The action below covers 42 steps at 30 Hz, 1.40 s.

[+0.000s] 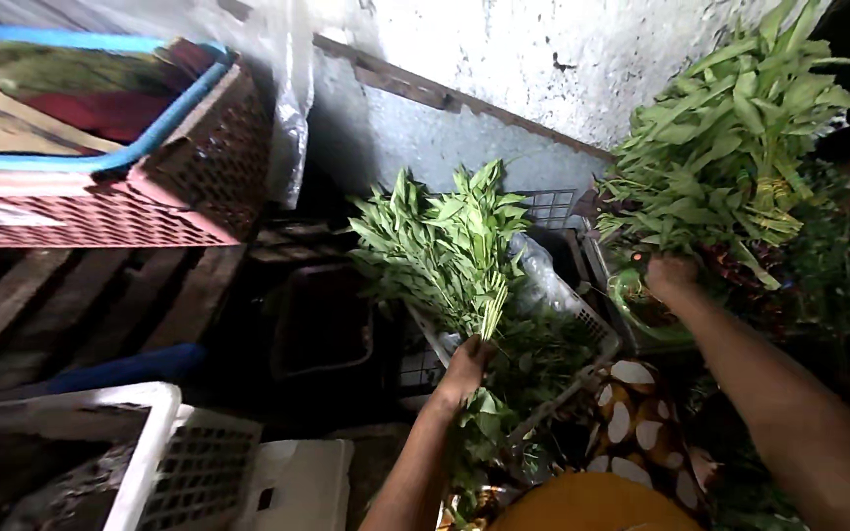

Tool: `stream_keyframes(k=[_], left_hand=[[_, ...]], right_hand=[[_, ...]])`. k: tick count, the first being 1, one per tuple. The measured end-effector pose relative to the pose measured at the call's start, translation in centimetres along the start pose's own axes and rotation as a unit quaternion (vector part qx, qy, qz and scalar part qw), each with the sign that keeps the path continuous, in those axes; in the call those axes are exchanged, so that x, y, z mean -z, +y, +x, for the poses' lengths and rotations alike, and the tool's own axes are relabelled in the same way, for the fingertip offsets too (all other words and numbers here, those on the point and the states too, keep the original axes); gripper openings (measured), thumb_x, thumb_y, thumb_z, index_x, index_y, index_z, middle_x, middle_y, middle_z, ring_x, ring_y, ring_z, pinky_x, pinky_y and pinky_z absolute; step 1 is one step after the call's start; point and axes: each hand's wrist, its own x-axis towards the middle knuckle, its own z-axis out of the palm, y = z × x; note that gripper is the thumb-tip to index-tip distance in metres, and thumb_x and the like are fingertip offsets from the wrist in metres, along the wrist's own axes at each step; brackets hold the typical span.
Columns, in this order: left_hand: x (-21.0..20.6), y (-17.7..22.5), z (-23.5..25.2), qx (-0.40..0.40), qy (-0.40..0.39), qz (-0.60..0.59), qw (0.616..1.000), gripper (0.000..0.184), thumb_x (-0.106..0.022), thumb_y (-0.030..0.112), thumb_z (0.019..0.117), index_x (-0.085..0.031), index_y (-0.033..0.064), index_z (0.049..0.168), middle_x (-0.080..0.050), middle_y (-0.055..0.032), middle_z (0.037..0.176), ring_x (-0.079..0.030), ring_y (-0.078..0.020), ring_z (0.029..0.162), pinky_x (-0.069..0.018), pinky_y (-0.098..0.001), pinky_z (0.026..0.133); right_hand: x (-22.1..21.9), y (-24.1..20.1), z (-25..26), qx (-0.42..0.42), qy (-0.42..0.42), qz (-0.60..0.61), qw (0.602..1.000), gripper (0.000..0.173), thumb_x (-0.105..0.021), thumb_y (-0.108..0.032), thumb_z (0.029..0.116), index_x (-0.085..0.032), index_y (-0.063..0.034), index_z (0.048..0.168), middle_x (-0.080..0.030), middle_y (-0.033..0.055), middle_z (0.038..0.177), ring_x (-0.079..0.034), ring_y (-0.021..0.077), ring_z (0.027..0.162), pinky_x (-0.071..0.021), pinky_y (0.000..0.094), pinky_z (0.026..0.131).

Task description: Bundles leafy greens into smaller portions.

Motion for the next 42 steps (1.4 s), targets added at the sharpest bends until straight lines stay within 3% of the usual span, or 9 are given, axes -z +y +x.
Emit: stream_keyframes(k=[5,8,13,21,26,28,31,38,42], left_hand=[[-0.4,-0.1,0.7,0.025,-0.001,-0.066,0.998,0.031,-0.052,0.02,0.1077,-0.054,0.0022,0.133,-0.058,-0.0025,0.088,-0.054,-0.0083,0.066,-0.0487,-0.0249,0.061],[-0.3,-0.4,0.7,0.024,0.0,-0.098,0.995,0.029,-0.048,0.023,0.1095,-0.055,0.0038,0.131,-0.058,-0.0016,0.088,-0.054,-0.0077,0.067,-0.0481,-0.024,0.061],[0.6,-0.1,0.7,0.014,0.003,-0.155,0.988,0.028,-0.04,0.025,0.1121,-0.057,0.0046,0.123,-0.058,0.0008,0.086,-0.052,-0.0064,0.066,-0.0462,-0.0224,0.06],[1.5,1.8,-0.9,0.04,-0.032,-0.133,0.99,0.022,-0.049,0.025,0.1093,-0.055,0.0058,0.12,-0.051,0.0046,0.077,-0.045,-0.0033,0.059,-0.0407,-0.0192,0.054],[0.7,1.4,-1.8,0.057,-0.07,-0.083,0.992,0.029,-0.047,0.028,0.1101,-0.054,0.006,0.128,-0.053,0.0022,0.088,-0.048,-0.0043,0.066,-0.0436,-0.0211,0.061],[0.7,0.7,-1.8,0.048,-0.081,-0.073,0.993,0.029,-0.046,0.026,0.1103,-0.054,0.0052,0.129,-0.052,0.0023,0.088,-0.047,-0.0042,0.066,-0.0432,-0.0209,0.061],[1.3,0.0,-1.8,0.041,-0.099,-0.083,0.991,0.021,-0.046,0.022,0.1103,-0.054,0.0063,0.121,-0.051,0.0043,0.086,-0.046,-0.0027,0.064,-0.0419,-0.0188,0.059],[2.9,-1.3,-1.6,0.05,-0.15,-0.093,0.983,0.014,-0.045,0.017,0.1097,-0.055,0.0089,0.11,-0.05,0.0071,0.077,-0.045,-0.0008,0.058,-0.0415,-0.0165,0.055],[3.0,-1.5,-1.8,0.049,-0.142,-0.064,0.987,0.018,-0.047,0.017,0.1092,-0.058,0.0055,0.118,-0.053,0.005,0.087,-0.049,-0.0016,0.066,-0.045,-0.018,0.063]], right_hand=[[0.3,-0.1,0.8,-0.01,-0.013,-0.033,0.999,0.041,-0.072,-0.015,0.0923,-0.063,0.0099,0.124,-0.062,0.0344,0.127,-0.058,0.0542,0.121,-0.0388,0.0742,0.102],[2.1,0.1,0.6,0.012,0.007,0.033,0.999,0.053,-0.071,-0.022,0.096,-0.055,0.0099,0.135,-0.056,0.038,0.134,-0.053,0.0575,0.126,-0.0386,0.0764,0.102],[4.1,-1.3,-3.3,0.108,-0.094,0.16,0.977,0.108,-0.091,-0.051,0.0718,-0.038,-0.0031,0.152,-0.041,0.0343,0.148,-0.045,0.054,0.134,-0.0425,0.0715,0.103],[-1.0,-7.8,-12.3,0.254,-0.395,0.281,0.837,0.085,-0.082,-0.026,0.0874,-0.033,-0.0119,0.156,-0.05,0.0212,0.147,-0.06,0.0325,0.12,-0.0512,0.052,0.1],[-3.3,-9.6,-12.5,0.276,-0.435,0.351,0.781,0.068,-0.075,-0.035,0.0913,-0.045,-0.0112,0.147,-0.062,0.0096,0.117,-0.063,0.0146,0.092,-0.0545,0.0363,0.086],[-3.9,-10.0,-12.6,0.28,-0.426,0.364,0.78,0.056,-0.072,-0.034,0.0938,-0.053,-0.0079,0.139,-0.065,0.0055,0.112,-0.063,0.011,0.092,-0.0543,0.0328,0.086],[-5.0,-10.3,-13.3,0.284,-0.394,0.329,0.809,0.051,-0.071,-0.039,0.0963,-0.06,-0.0037,0.132,-0.068,0.0122,0.114,-0.066,0.0201,0.099,-0.0546,0.043,0.092],[-6.1,-8.5,-14.8,0.281,-0.403,0.332,0.805,0.047,-0.068,-0.046,0.0965,-0.066,-0.0055,0.121,-0.065,0.0073,0.094,-0.062,0.0137,0.076,-0.0551,0.0363,0.073],[-4.9,-8.2,-15.2,0.264,-0.455,0.301,0.795,0.046,-0.061,-0.029,0.1039,-0.049,-0.0054,0.141,-0.064,0.0134,0.111,-0.064,0.0191,0.091,-0.0553,0.0405,0.084]])
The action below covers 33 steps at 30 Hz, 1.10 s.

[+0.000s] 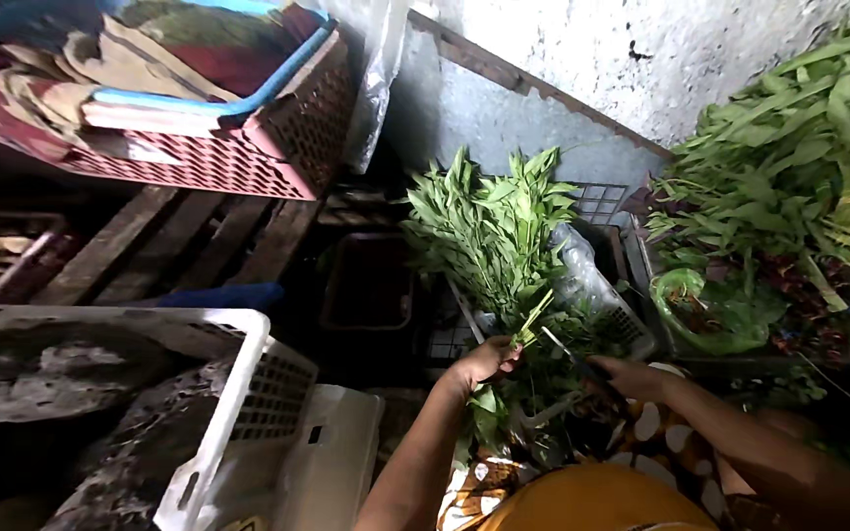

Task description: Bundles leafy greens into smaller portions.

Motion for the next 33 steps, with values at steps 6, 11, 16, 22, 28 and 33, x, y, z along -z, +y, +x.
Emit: stream_keyframes(k=[6,11,16,22,28,33], left_hand=[[-2.0,0.9,0.3,0.023,-0.024,0.064,0.997,0.023,-0.048,0.02,0.1092,-0.057,0.0039,0.122,-0.054,0.0018,0.092,-0.051,-0.004,0.073,-0.0464,-0.0212,0.068],[-2.3,0.3,0.8,0.044,-0.023,0.11,0.993,0.033,-0.049,0.023,0.1095,-0.052,0.0026,0.135,-0.057,-0.0027,0.103,-0.054,-0.0069,0.083,-0.0492,-0.0253,0.077],[-2.4,-0.3,1.1,0.044,-0.007,0.094,0.995,0.027,-0.051,0.018,0.1083,-0.056,0.0036,0.131,-0.058,-0.0005,0.098,-0.055,-0.0051,0.079,-0.0493,-0.0237,0.074],[-2.0,-0.7,0.9,0.013,0.003,0.071,0.997,0.021,-0.052,0.016,0.1071,-0.058,0.0059,0.125,-0.056,0.0029,0.085,-0.051,-0.0034,0.066,-0.0447,-0.0199,0.06],[-3.8,1.5,0.5,0.014,0.021,0.058,0.998,0.031,-0.047,0.015,0.1093,-0.051,0.0049,0.138,-0.059,-0.0019,0.099,-0.057,-0.0067,0.075,-0.051,-0.0238,0.069],[-5.4,2.6,1.4,0.027,0.027,0.118,0.992,0.038,-0.046,0.021,0.1101,-0.047,0.0065,0.145,-0.061,-0.0104,0.117,-0.06,-0.0136,0.091,-0.0527,-0.0319,0.081]], right_hand=[[-0.4,-0.4,1.0,-0.008,-0.033,0.01,0.999,0.07,-0.06,-0.044,0.1023,-0.029,-0.0135,0.157,-0.061,0.0173,0.125,-0.064,0.0239,0.098,-0.0543,0.0458,0.085],[-0.4,0.3,1.5,0.011,0.002,0.056,0.998,0.052,-0.065,-0.044,0.0988,-0.057,-0.0064,0.133,-0.064,0.0094,0.106,-0.061,0.016,0.086,-0.0541,0.0385,0.079],[-0.1,0.7,-0.1,0.02,0.058,0.018,0.998,0.039,-0.065,-0.039,0.1007,-0.066,-0.0047,0.119,-0.065,0.0074,0.092,-0.062,0.0142,0.076,-0.055,0.0351,0.072],[9.3,0.9,-3.2,-0.082,0.383,-0.224,0.892,0.039,-0.065,-0.027,0.0979,-0.064,-0.0055,0.13,-0.063,0.0209,0.133,-0.061,0.0404,0.123,-0.0474,0.0622,0.104],[16.7,7.4,-3.4,-0.172,0.51,-0.312,0.783,0.044,-0.069,-0.015,0.0976,-0.057,0.0009,0.137,-0.052,0.0335,0.14,-0.055,0.0547,0.125,-0.0478,0.0714,0.096],[13.1,2.4,-3.0,-0.097,0.492,-0.304,0.81,0.036,-0.066,-0.015,0.0977,-0.065,-0.0035,0.132,-0.052,0.0311,0.141,-0.048,0.0518,0.131,-0.0397,0.0698,0.105]])
